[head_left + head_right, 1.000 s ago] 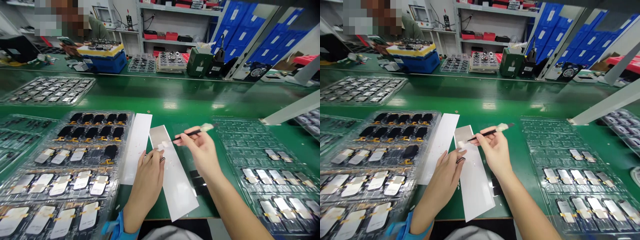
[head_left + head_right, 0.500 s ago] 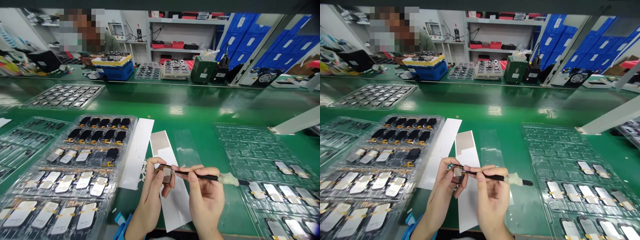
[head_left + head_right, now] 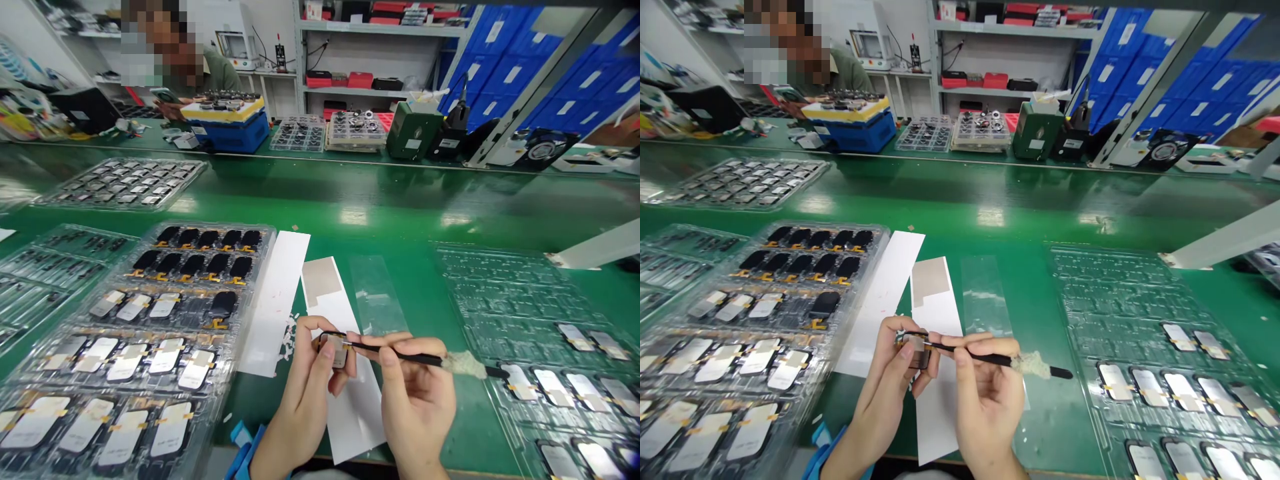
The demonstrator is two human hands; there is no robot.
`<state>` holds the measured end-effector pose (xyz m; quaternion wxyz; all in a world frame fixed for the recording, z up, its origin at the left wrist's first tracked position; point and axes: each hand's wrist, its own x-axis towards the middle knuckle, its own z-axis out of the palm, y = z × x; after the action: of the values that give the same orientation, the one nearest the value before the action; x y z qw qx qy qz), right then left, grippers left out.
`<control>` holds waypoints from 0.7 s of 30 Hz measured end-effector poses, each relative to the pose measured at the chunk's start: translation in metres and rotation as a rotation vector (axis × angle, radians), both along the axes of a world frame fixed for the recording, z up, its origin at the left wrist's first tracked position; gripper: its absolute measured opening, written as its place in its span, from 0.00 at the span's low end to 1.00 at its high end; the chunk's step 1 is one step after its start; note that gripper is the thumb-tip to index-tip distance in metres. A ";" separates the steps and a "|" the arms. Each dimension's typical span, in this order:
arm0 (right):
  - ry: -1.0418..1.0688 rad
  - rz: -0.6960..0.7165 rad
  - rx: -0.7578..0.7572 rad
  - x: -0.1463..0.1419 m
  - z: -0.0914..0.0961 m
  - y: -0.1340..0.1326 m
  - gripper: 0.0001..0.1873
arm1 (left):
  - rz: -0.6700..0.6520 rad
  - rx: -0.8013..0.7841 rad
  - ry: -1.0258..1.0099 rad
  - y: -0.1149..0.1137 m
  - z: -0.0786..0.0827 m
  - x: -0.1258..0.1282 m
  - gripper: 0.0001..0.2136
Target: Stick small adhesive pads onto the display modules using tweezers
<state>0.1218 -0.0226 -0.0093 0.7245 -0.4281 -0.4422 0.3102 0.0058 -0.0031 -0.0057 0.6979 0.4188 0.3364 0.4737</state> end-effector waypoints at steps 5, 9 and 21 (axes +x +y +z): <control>0.003 0.005 0.003 0.000 -0.002 0.001 0.08 | -0.012 0.013 0.009 0.000 -0.002 -0.001 0.08; 0.023 0.004 -0.011 -0.001 -0.002 0.000 0.08 | -0.010 0.011 0.018 0.001 -0.002 -0.001 0.09; 0.040 -0.014 0.000 -0.002 0.002 0.001 0.06 | 0.125 0.054 0.080 0.001 -0.009 0.003 0.12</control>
<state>0.1201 -0.0214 -0.0077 0.7354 -0.4249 -0.4247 0.3133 0.0086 -0.0017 -0.0143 0.6413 0.4344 0.3767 0.5081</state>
